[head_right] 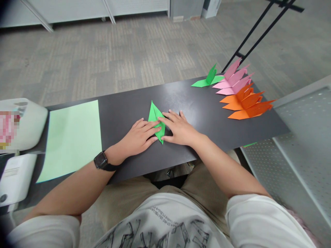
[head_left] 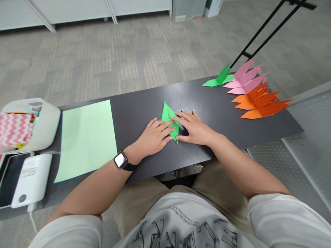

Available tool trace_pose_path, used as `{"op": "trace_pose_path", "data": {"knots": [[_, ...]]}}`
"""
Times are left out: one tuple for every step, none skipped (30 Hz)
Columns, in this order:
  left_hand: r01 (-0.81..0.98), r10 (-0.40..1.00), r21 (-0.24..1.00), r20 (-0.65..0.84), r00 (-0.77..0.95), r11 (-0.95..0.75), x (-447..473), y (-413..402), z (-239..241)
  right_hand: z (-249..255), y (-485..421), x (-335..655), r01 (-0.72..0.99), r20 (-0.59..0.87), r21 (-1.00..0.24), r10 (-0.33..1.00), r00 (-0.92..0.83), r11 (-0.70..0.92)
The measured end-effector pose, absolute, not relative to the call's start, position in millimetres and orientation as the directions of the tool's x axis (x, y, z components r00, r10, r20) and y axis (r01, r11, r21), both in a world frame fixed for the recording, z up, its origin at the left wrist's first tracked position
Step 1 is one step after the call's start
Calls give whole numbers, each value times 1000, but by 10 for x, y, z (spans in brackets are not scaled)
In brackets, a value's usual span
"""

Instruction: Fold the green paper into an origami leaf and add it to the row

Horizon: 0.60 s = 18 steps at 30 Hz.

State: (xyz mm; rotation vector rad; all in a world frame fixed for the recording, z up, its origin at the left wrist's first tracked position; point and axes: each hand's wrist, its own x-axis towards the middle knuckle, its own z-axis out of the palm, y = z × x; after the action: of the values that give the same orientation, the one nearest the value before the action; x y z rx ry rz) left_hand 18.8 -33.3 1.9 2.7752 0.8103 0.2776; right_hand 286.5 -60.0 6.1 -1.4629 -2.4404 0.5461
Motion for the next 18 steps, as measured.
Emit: {"op": "trace_pose_path", "data": {"knots": [[504, 550, 279, 118, 827, -818, 193, -337, 24, 62, -625, 2869, 792, 21, -440, 887, -462, 423], [505, 552, 279, 122, 825, -817, 199, -341, 29, 63, -649, 2872, 793, 28, -447, 892, -450, 414], [506, 553, 279, 124, 824, -816, 204, -344, 35, 61, -672, 2871, 794, 38, -455, 900, -434, 402], [507, 554, 278, 124, 823, -816, 209, -347, 41, 56, -693, 2866, 797, 50, -461, 908, -416, 390], [509, 556, 278, 123, 822, -815, 213, -350, 47, 46, -712, 2857, 800, 62, -465, 915, -398, 379], [511, 557, 278, 119, 822, -813, 216, -352, 51, 32, -727, 2846, 803, 73, -466, 921, -383, 371], [513, 559, 278, 116, 821, -812, 218, -354, 54, 15, -740, 2833, 806, 83, -464, 923, -375, 368], [515, 560, 278, 115, 820, -811, 219, -356, 55, -3, -750, 2822, 808, 90, -460, 924, -371, 369], [516, 561, 277, 115, 820, -811, 219, -356, 54, -19, -758, 2812, 809, 95, -455, 924, -371, 371], [516, 561, 277, 116, 820, -811, 219, -356, 52, -32, -764, 2806, 810, 98, -451, 923, -372, 375], [515, 560, 276, 116, 820, -811, 218, -356, 49, -39, -767, 2803, 810, 100, -447, 921, -376, 379], [515, 559, 274, 116, 821, -812, 216, -355, 46, -41, -770, 2805, 809, 99, -446, 919, -381, 384], [515, 558, 272, 114, 822, -813, 215, -353, 42, -38, -771, 2809, 807, 96, -446, 916, -388, 388], [515, 558, 269, 112, 822, -814, 213, -352, 40, -33, -773, 2815, 803, 92, -447, 914, -396, 393], [516, 558, 266, 109, 823, -814, 212, -351, 39, -26, -774, 2823, 800, 87, -449, 911, -403, 397], [517, 559, 266, 108, 822, -813, 210, -350, 38, -21, -775, 2829, 798, 84, -452, 910, -406, 398], [518, 559, 268, 107, 822, -813, 209, -350, 39, -19, -777, 2835, 798, 84, -455, 911, -404, 396], [516, 558, 271, 106, 823, -812, 208, -350, 40, -19, -779, 2840, 798, 87, -456, 912, -400, 394]]}}
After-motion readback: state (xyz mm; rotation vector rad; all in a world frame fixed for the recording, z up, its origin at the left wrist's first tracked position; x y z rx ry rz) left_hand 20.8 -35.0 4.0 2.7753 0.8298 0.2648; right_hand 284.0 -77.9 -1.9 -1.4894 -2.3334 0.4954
